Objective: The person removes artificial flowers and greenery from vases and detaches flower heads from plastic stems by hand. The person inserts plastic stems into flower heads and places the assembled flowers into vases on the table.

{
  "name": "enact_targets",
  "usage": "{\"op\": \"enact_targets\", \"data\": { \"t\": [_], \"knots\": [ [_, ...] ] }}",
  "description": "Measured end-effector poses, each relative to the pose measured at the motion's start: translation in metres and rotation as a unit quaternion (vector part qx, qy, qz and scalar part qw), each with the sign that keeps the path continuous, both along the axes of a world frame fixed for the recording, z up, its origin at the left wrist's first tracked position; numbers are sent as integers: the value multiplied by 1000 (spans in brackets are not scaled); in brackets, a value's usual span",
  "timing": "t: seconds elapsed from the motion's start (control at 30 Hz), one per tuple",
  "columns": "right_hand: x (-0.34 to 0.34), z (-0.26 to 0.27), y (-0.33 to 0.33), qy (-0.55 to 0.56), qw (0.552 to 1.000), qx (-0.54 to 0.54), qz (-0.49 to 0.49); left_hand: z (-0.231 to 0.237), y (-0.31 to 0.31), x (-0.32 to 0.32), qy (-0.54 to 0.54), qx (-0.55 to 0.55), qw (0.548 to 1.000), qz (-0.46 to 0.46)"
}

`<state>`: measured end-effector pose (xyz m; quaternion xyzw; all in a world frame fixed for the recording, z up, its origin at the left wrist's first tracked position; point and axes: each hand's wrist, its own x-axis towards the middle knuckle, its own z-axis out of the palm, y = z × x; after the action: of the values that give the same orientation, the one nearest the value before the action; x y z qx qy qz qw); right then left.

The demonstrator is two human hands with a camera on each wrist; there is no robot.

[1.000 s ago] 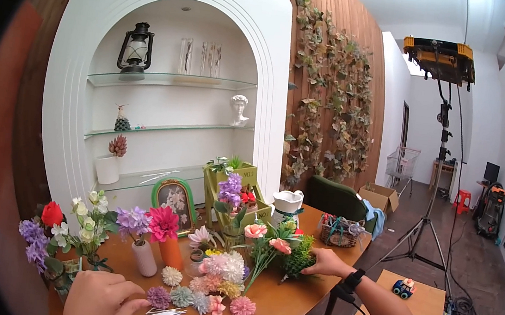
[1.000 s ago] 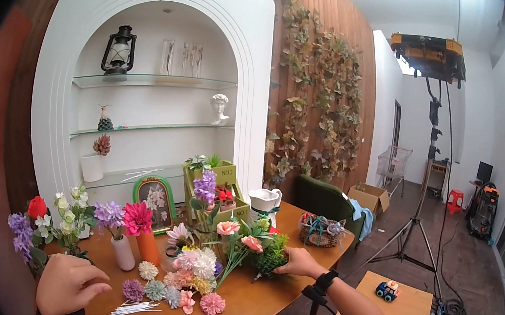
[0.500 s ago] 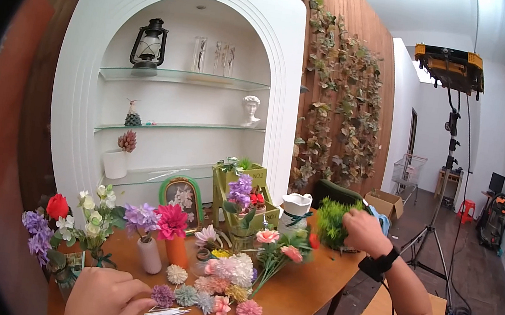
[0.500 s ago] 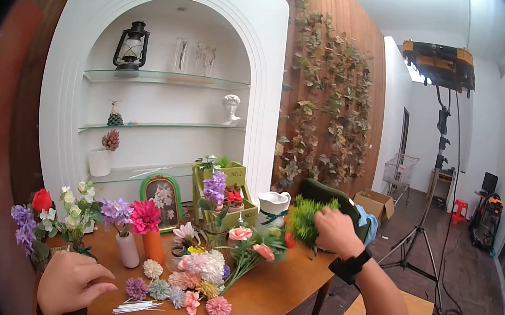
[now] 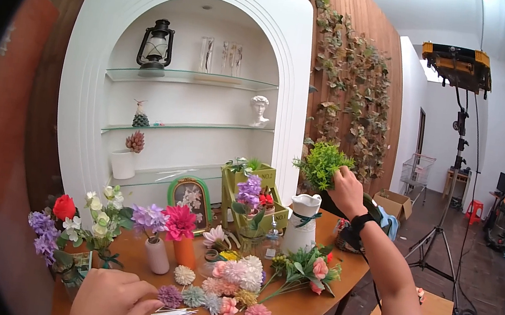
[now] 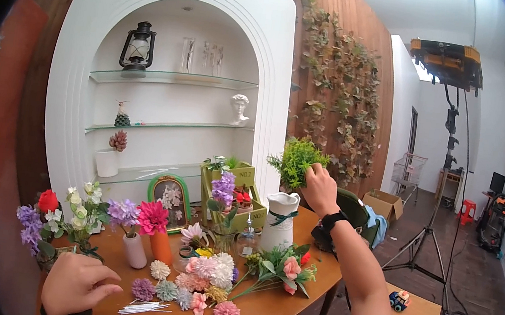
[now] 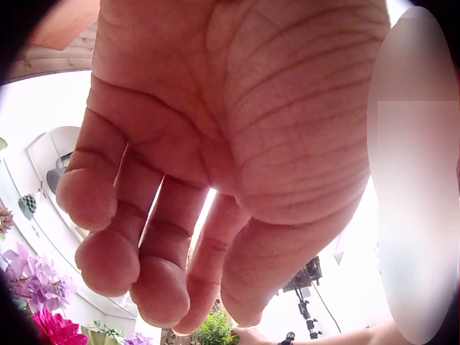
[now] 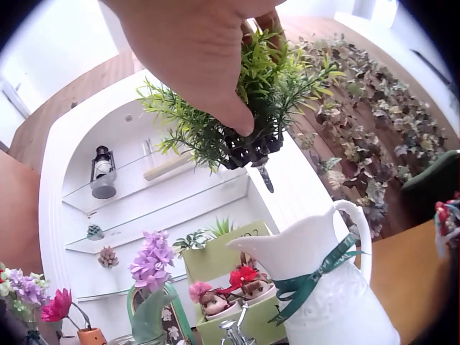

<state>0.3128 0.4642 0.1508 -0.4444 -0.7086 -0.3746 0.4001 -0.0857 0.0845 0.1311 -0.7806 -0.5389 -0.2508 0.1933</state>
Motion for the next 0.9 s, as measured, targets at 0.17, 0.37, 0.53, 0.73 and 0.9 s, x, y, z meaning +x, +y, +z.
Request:
{"op": "enact_targets", "data": {
  "t": [0.17,0.37,0.53,0.73,0.9],
  "knots": [
    [-5,-10,23,-19,998,-65,5,12,-9,6,-31,-29,999,-12],
    [-6,-9,6,-40,991,-129,16,2,1,0,6,-13,1000,12],
    [-3,-7,-17,-53,992,-101,61,0,6,0,5,-18,1000,4],
    [-12,-8,-72,-63,974,-184,119,2,4,2,-1,-25,1000,14],
    [-16,-41,-127,-219,867,-433,116,1,6,3,-2,-27,1000,6]
  ]
}}
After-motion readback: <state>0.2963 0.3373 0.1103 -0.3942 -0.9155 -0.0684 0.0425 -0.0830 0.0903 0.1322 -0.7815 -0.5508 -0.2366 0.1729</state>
